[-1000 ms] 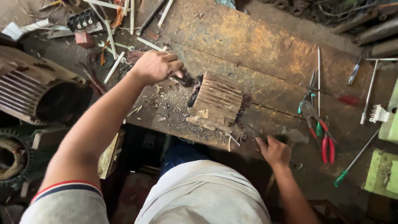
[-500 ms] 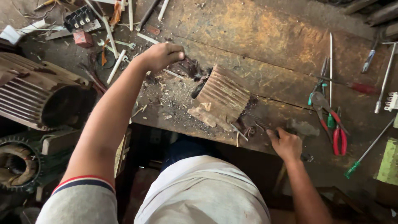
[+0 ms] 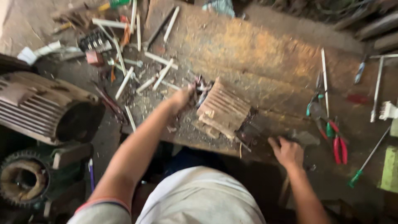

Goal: The person uses pliers and a screwdriver to pull and adjust copper windings inside a motor stator. They then use a hammer and a threaded rod to strike the stator repeatedly while another person holds it steady. The person continues hammering the stator on the workbench throughout the clip.

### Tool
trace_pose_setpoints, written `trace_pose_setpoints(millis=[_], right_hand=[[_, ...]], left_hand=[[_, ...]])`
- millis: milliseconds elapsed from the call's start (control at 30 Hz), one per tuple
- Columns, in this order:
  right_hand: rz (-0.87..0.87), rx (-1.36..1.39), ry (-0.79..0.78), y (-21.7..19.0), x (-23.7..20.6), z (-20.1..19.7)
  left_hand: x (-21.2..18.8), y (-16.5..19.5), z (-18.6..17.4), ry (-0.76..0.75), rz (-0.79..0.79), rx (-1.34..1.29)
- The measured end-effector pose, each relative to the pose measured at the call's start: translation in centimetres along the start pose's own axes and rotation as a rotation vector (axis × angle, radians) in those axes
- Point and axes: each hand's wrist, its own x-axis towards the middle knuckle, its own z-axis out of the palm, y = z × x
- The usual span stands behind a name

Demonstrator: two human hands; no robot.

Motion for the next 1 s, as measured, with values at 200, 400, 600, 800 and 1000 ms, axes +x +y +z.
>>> trace_pose_setpoints(millis=[200,400,600,800,1000], right_hand=[[0.036,0.031,-0.024,0.1,0.5,-0.5],[-0.005,0.186,-0.067,0.3,0.5,-1.9],[0.015,0.111,-0.112,-0.7,-1.2,-6.8],[-0.089,0.243,-0.144,-1.1,-2.0,-10.6],[-0.193,0.375,-0.371,0.3,-3.6,-7.9]], left_hand=[[-3.7,-1.7,5.5,0.418,0.351,-0.030],[-5.4,0.8,3.9,0.450,0.365,0.215],[-5.3,3.9,5.5,0.561,0.291,0.131],[-6.6,6.0,5.7,0.518,0.043,0.404],[-6.0,5.0,5.4,0.422,0.222,0.976]])
